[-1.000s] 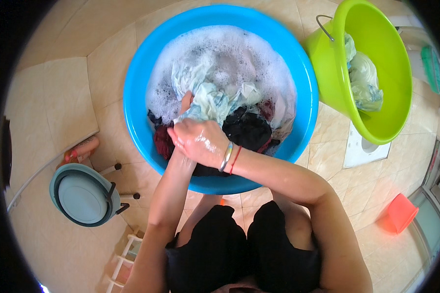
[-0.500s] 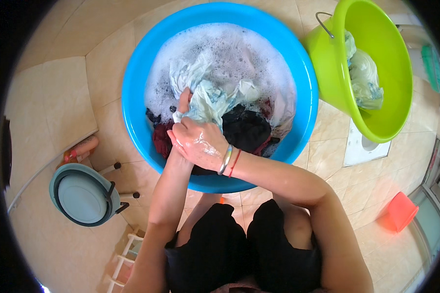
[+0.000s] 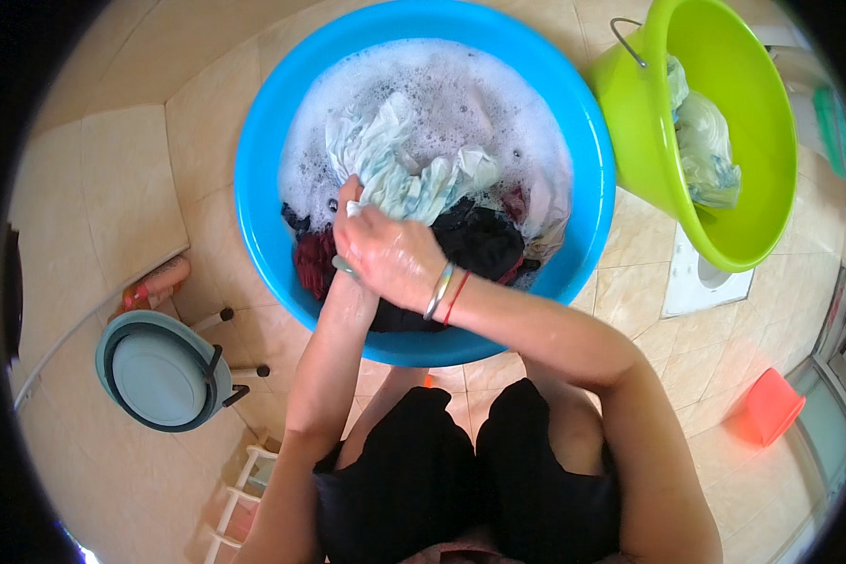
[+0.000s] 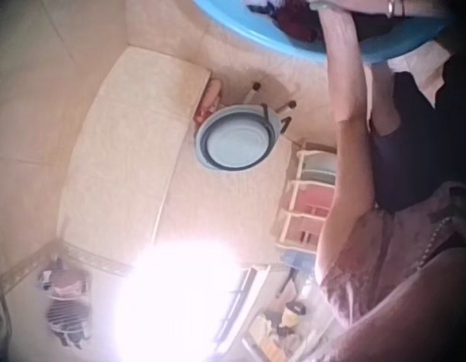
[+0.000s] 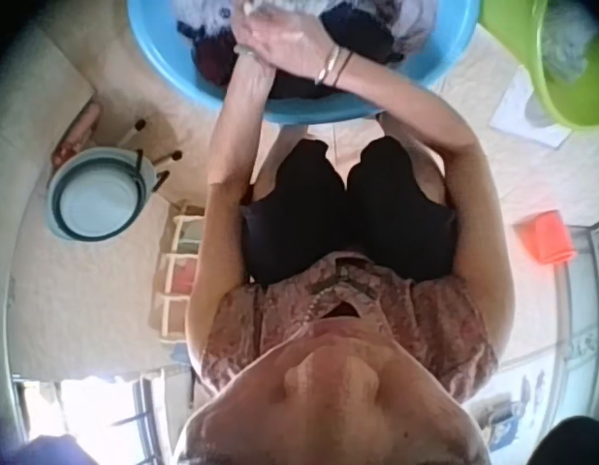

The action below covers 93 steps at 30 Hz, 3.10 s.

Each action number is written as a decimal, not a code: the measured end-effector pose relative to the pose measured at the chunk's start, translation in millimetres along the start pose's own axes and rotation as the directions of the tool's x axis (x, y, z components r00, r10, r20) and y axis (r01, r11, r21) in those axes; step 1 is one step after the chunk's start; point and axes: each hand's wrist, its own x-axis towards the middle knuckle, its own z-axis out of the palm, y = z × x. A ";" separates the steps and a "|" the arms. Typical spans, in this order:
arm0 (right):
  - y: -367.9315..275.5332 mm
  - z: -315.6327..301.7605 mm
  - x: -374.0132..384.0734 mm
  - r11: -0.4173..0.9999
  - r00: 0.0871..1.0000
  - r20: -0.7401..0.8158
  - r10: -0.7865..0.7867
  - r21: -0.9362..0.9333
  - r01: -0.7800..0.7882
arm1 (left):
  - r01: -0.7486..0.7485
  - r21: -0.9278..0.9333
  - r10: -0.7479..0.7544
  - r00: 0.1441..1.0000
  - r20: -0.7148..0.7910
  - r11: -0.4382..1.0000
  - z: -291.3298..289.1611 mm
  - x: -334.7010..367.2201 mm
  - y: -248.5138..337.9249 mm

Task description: The person hand washes clothes in a blue basin filled with soapy water. They scrub and wring various garments, including a white cloth and dark-colored items, then transfer the washed white cloth into a green bucket.

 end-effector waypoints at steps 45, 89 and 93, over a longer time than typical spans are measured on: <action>79.1 -6.4 58.8 0.998 0.991 -0.129 0.021 -0.051 -0.027 | -0.109 -0.084 0.104 0.993 -0.061 0.990 43.5 -1.6 6.8; -2.2 -6.0 35.9 0.952 0.948 -0.129 -0.291 0.063 0.301 | 0.035 -0.125 0.002 0.958 0.285 0.992 6.3 13.1 26.2; 78.1 -0.4 57.9 0.980 0.978 -0.067 0.196 -0.021 -0.198 | -0.231 0.095 0.242 0.961 -0.134 0.968 56.1 -12.6 7.9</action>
